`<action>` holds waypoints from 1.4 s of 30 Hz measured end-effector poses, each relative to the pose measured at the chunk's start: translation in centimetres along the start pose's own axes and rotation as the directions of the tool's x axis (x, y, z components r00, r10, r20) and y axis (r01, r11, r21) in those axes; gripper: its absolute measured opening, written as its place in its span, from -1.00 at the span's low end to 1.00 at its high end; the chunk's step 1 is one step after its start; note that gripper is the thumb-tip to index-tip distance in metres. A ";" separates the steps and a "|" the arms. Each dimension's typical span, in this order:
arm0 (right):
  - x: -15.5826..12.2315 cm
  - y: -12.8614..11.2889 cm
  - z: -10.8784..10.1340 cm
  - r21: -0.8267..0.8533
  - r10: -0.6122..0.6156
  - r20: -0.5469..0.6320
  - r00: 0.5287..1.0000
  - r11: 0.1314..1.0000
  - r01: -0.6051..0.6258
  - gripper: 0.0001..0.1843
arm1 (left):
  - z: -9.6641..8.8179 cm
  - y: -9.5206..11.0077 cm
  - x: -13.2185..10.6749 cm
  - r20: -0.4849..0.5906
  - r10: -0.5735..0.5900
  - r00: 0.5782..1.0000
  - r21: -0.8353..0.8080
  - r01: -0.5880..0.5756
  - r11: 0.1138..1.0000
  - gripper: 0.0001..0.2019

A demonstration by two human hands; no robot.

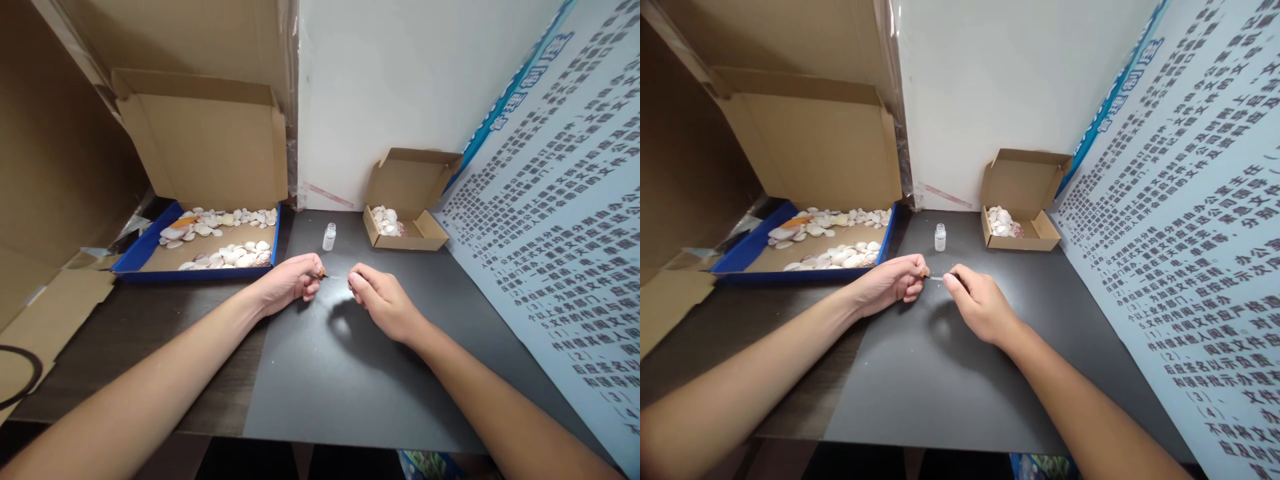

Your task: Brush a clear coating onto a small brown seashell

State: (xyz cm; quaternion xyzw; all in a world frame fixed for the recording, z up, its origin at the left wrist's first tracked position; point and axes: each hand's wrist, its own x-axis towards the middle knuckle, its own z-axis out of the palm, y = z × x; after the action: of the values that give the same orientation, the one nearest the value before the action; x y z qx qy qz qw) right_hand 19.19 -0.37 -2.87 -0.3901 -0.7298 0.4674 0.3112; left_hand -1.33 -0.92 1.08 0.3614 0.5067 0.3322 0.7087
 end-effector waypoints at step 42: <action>0.1 -0.1 -0.1 -0.036 -0.008 -0.037 0.999 0.999 0.007 -0.60 | -0.1 -0.1 0.1 0.006 0.005 1.000 0.017 -0.005 1.000 -0.90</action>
State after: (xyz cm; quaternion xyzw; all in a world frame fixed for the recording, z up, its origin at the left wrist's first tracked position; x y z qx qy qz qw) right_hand 19.23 -0.23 -2.72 -0.4016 -0.7334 0.4459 0.3194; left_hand -1.42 -0.87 0.97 0.3698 0.5066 0.3286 0.7061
